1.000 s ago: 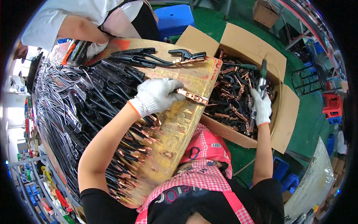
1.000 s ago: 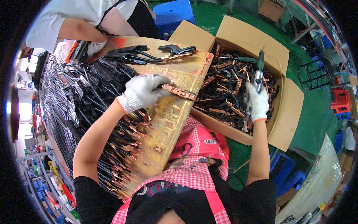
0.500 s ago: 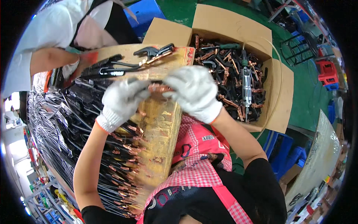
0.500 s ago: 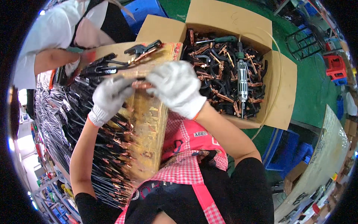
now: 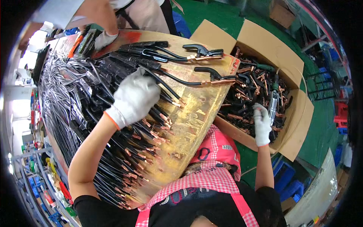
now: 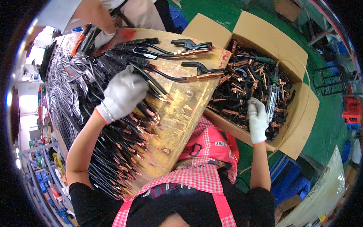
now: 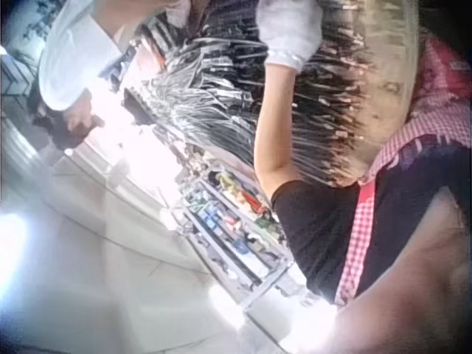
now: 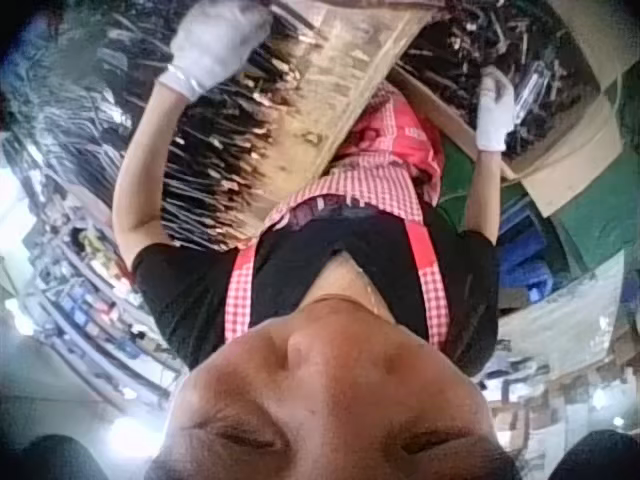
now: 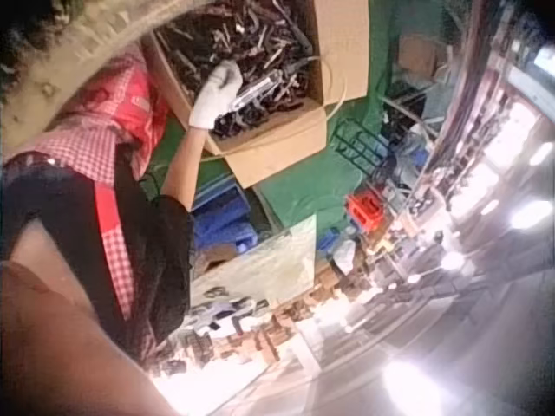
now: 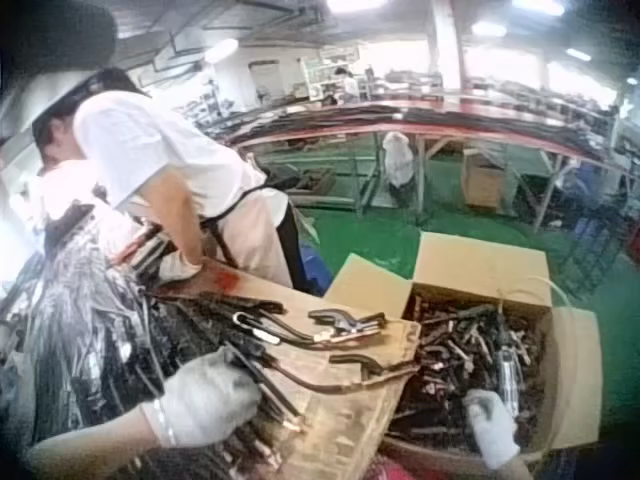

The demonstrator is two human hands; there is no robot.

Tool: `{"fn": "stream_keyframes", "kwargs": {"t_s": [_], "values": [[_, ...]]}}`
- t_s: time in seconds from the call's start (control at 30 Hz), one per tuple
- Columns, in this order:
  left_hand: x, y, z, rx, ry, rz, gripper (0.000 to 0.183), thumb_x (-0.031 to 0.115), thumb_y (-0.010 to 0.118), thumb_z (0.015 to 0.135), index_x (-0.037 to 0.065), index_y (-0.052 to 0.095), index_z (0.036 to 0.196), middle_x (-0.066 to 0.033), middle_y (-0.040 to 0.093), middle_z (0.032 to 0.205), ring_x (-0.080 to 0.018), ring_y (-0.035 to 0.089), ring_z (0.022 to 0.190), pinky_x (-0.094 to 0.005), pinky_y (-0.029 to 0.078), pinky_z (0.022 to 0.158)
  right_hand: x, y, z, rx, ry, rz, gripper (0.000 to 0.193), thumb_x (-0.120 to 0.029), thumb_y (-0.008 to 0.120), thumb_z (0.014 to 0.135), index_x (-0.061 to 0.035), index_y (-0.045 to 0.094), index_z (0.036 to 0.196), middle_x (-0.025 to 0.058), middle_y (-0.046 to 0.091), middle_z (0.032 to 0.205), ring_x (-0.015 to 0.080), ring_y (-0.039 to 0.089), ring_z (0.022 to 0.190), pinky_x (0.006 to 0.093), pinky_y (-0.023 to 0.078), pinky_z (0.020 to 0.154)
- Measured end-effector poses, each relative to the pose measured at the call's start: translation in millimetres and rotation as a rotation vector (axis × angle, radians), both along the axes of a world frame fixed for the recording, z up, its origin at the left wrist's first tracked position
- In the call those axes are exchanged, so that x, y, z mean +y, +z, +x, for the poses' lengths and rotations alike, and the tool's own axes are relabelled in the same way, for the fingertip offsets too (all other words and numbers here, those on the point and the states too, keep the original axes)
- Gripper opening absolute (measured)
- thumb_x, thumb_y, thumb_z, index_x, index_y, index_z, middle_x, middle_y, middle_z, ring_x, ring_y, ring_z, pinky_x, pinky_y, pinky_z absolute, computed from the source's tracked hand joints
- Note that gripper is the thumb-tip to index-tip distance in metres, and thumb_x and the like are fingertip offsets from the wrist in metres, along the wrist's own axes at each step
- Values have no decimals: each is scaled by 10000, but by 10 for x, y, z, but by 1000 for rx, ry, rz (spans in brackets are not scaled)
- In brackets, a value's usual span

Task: Assembling metal welding clamps by installing springs and securing parts with a pneumatic screwdriver.

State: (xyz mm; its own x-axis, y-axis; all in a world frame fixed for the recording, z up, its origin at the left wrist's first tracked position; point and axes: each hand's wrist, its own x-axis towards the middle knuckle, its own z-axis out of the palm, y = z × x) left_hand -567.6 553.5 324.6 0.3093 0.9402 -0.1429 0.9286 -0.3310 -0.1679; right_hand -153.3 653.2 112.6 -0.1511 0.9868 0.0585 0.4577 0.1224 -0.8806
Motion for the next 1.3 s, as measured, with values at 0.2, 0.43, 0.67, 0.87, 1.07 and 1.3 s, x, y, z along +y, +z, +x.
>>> {"fn": "stream_keyframes", "kwargs": {"t_s": [0.2, 0.43, 0.67, 0.87, 1.07, 1.3], "values": [[-89, 51, 131, 89, 151, -120, 194, 248, 637, 846, 104, 645, 718, -51, 610, 723, -281, 647, 862, -448, 556, 771, -42, 823, -482, 1059, 24, -563, 398, -348, 458, 1074, -28, 573, 1280, 106, 640, 1125, 164, 635, 906, 328, 558, 726], [416, -254, 135, -21, -159, -119, 248, 306, 731, 810, 172, 680, 1012, -55, 660, 949, -268, 641, 982, -419, 491, 853, -254, 1222, -1121, 141, 403, -54, 335, -221, 672, 939, -77, 631, 1239, 90, 702, 1031, 203, 667, 745, 334, 538, 664], [471, -121, 112, -465, -17, -166, 196, 260, 722, 849, 181, 751, 1026, -86, 678, 859, -312, 658, 863, -427, 512, 788, -220, 1167, -1491, -239, 465, 486, 289, -303, 724, 863, -129, 658, 1083, 69, 672, 910, 278, 673, 780, 392, 531, 661], [427, -155, 143, -636, 52, -200, 234, 206, 674, 902, 201, 746, 1124, -97, 703, 873, -299, 685, 793, -410, 539, 698, -244, 1119, -1724, -182, 452, 491, 324, -287, 748, 848, -126, 669, 1119, 74, 685, 939, 281, 680, 816, 401, 528, 667], [458, -162, 134, -671, 83, -198, 239, 246, 659, 925, 191, 738, 1143, -121, 710, 881, -308, 697, 790, -399, 550, 665, -290, 1158, -1795, -94, 386, 460, 330, -288, 756, 844, -123, 678, 1119, 73, 693, 954, 285, 681, 829, 398, 530, 693], [502, -166, 104, -646, 105, -321, 264, 325, 613, 955, 149, 741, 1105, -150, 720, 893, -337, 701, 807, -421, 558, 708, -272, 1092, -1799, -144, 379, 526, 337, -291, 773, 817, -148, 684, 1109, 62, 695, 964, 272, 680, 840, 404, 526, 705]]}}
